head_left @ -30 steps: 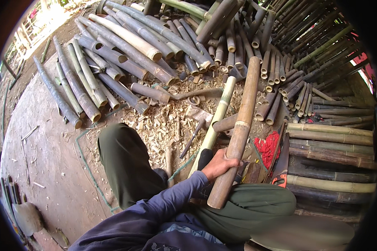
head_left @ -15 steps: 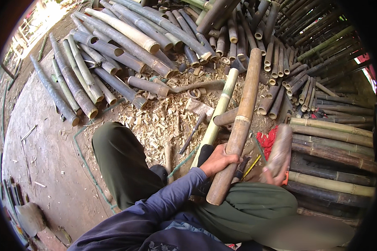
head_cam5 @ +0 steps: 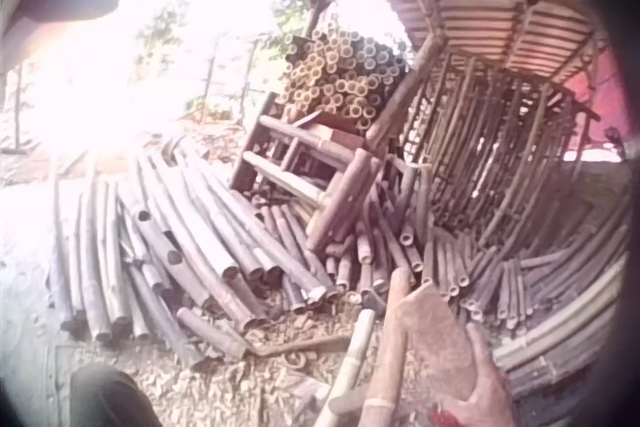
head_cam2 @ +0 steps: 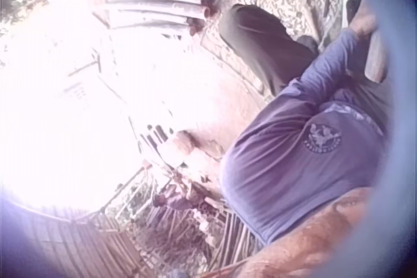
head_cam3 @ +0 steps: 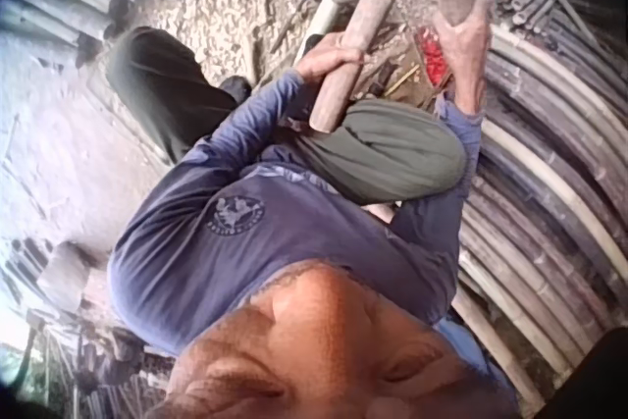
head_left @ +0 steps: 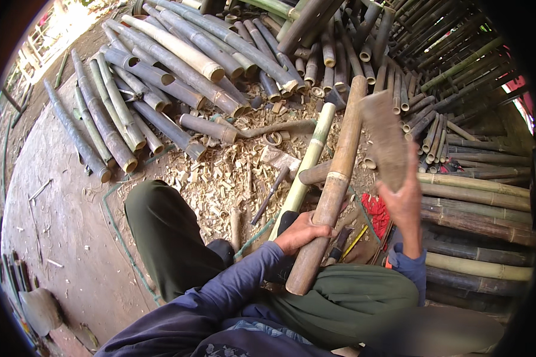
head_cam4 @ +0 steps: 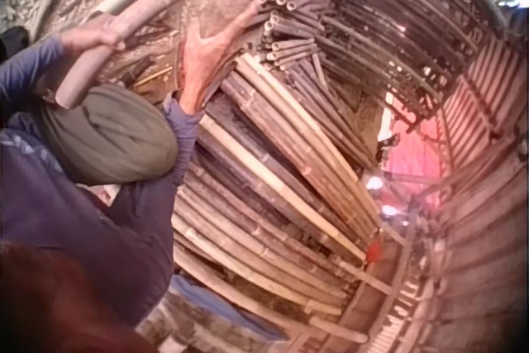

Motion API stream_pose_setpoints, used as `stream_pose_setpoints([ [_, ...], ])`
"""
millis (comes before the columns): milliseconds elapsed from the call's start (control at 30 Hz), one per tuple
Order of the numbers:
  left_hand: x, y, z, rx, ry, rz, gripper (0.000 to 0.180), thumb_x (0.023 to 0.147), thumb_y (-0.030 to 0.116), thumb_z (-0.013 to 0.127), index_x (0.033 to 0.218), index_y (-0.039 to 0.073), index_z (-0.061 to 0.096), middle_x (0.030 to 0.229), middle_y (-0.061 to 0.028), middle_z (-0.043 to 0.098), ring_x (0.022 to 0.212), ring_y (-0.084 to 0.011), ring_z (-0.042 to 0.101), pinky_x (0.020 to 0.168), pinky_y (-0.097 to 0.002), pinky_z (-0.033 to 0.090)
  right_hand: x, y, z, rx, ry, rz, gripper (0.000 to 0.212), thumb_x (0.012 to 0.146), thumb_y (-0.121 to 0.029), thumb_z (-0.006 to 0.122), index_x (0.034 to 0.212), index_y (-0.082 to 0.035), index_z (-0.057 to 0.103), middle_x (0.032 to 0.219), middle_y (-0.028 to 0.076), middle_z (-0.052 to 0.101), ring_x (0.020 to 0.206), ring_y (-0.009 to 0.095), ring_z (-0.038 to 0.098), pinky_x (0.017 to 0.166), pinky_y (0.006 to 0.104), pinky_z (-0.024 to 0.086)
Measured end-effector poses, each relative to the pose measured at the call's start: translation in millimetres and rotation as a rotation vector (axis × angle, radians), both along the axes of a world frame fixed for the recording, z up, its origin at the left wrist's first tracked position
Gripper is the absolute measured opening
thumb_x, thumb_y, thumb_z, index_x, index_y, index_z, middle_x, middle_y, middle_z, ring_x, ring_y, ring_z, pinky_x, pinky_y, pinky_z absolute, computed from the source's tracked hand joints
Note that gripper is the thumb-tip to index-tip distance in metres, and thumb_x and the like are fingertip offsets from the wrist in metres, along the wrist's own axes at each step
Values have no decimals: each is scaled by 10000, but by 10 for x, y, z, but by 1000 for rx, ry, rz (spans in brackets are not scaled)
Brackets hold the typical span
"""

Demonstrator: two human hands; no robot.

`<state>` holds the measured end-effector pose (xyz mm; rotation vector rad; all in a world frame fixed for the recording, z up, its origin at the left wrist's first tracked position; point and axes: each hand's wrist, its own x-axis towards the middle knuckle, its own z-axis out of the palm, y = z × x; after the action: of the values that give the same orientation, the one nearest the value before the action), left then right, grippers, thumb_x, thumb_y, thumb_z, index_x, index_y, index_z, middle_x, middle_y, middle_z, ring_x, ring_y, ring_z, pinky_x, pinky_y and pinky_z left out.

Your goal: The person sits on the ground in a workshop and uses a wooden mallet to hammer bamboo pieces together, creating joints. They also use a knife to shave and smooth the ends of the bamboo segments. The person repeatedly assembles and disassembles the bamboo structure to test the fit of the joints.

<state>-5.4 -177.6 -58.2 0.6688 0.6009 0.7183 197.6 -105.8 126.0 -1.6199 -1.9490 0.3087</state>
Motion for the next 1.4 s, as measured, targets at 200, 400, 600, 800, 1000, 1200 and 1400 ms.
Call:
stream_pose_setpoints([
  [200,115,18,46,65,-7,8,886,797,365,904,1448,-94,515,1252,-174,678,1106,-240,680,977,-382,564,202,102,-532,145,-264,92,1149,792,54,793,1727,-276,212,1590,223,525,1375,426,606,1159,523,534],
  [400,-10,79,-129,8,137,1,1010,777,363,927,1523,-117,443,1322,-234,674,1157,-265,701,1019,-388,567,-21,236,-297,-27,-213,206,1154,778,88,778,1719,-307,239,1599,192,535,1364,390,628,1082,515,599],
  [600,13,84,-125,22,159,-10,1100,737,425,937,1524,-150,429,1351,-259,655,1169,-288,695,1037,-386,551,62,169,-284,366,-76,106,1140,783,81,746,1729,-286,227,1547,200,579,1268,367,695,980,445,648],
  [800,2,62,-296,45,260,69,1090,721,431,945,1494,-167,462,1333,-255,664,1172,-287,689,1039,-387,545,94,226,-563,13,-281,181,1192,725,83,759,1730,-279,231,1489,247,591,1234,464,681,938,514,628],
  [1000,-26,77,-234,53,222,78,1068,704,440,950,1451,-182,508,1287,-247,686,1128,-279,704,995,-378,565,66,30,-778,247,135,71,1193,713,135,725,1726,-279,250,1586,262,515,1402,460,583,1096,479,577],
  [1200,-136,66,-179,19,255,47,980,735,407,926,1428,-167,540,1252,-224,697,1087,-256,707,962,-378,580,65,-4,-612,160,-148,123,1214,739,45,813,1725,-355,229,1266,214,636,1063,446,725,823,525,634],
  [1400,-233,115,-10,33,300,97,906,758,418,869,1398,-154,578,1184,-212,716,1030,-254,717,889,-363,596,177,-98,-662,-58,-199,92,1181,755,64,763,1732,-298,207,1505,277,557,1249,456,677,980,511,626],
])
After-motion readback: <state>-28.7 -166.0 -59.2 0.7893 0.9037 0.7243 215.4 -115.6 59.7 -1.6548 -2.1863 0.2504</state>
